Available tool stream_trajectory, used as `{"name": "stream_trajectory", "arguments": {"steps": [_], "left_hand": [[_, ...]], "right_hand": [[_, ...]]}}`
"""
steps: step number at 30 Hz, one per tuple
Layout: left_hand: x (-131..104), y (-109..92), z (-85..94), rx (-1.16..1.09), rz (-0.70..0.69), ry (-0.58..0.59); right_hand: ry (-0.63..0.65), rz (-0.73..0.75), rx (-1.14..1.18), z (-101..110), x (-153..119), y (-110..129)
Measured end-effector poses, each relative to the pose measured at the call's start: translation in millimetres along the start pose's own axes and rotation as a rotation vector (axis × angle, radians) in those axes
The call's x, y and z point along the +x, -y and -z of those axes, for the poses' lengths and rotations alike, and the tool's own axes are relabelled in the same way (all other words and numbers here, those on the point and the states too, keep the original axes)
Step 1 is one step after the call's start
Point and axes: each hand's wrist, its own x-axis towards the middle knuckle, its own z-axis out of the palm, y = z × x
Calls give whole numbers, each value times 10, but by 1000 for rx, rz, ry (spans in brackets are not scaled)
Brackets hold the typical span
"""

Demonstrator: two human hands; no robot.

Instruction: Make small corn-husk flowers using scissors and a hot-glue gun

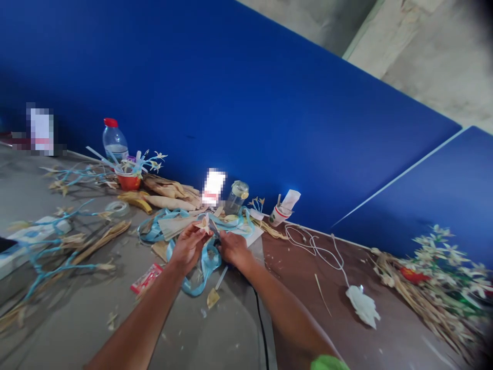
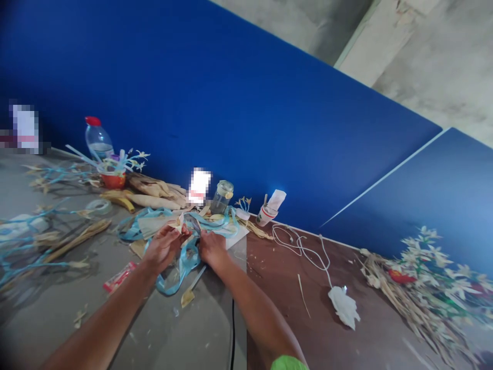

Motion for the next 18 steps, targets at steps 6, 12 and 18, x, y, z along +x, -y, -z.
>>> {"name": "stream_trajectory", "arguments": {"steps": [6,12,18], "left_hand": [[13,6,38,4,-21,-19],[40,50,80,35,-48,-78],[30,46,80,23,-61,-81]], "right_hand": [[-96,-102,326,146,-89,-181],[-206,-117,1077,195,-275,-443],[307,-17,1154,107,-418,-543]]}}
